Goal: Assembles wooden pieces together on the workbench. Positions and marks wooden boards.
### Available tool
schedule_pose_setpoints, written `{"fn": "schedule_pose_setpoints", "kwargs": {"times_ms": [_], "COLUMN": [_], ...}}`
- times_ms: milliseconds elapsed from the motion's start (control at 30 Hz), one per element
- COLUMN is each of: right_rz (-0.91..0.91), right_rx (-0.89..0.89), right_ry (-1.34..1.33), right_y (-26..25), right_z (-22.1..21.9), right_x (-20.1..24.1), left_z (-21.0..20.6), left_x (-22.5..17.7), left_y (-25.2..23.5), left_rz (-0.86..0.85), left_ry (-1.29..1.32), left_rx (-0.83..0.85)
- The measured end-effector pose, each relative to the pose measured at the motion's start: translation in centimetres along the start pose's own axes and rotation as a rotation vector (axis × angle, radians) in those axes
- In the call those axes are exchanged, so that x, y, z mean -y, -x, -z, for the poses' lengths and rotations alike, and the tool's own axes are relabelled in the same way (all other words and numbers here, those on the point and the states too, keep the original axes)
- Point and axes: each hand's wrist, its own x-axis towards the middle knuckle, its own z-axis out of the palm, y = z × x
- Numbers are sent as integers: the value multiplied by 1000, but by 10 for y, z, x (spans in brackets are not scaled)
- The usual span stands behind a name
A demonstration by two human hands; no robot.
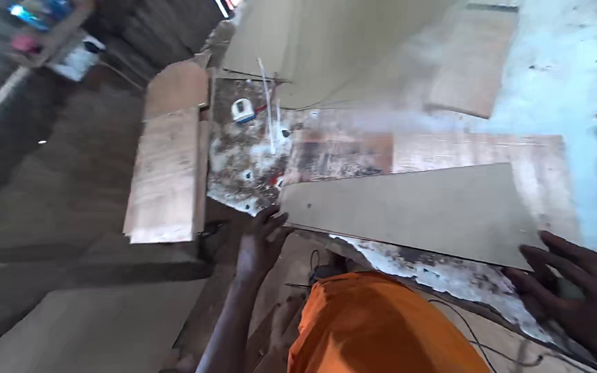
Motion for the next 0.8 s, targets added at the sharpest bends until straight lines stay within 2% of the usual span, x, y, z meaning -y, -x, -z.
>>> {"fn": "schedule_pose_setpoints", "kwargs": {"times_ms": [200,400,500,667,800], "right_rz": [-38,-1,25,46,-44], "right_rx": [42,6,-60,-9,-182], "right_ry": [-23,-30,24,92,64], "right_y": [-4,-9,-3,3,11], "right_z": [4,0,-5,-1,-3], "right_x": [7,4,1,-8,-2], "left_z": [-12,-11,-19,-19,-24], "left_x": [9,14,17,37,35], "left_y": [7,7,9,11,7], "left_rz": [4,-68,-148,-303,-342], "left_ry": [4,13,-15,-75,-70], "left_rx": [-127,-126,-143,-131,-173]}}
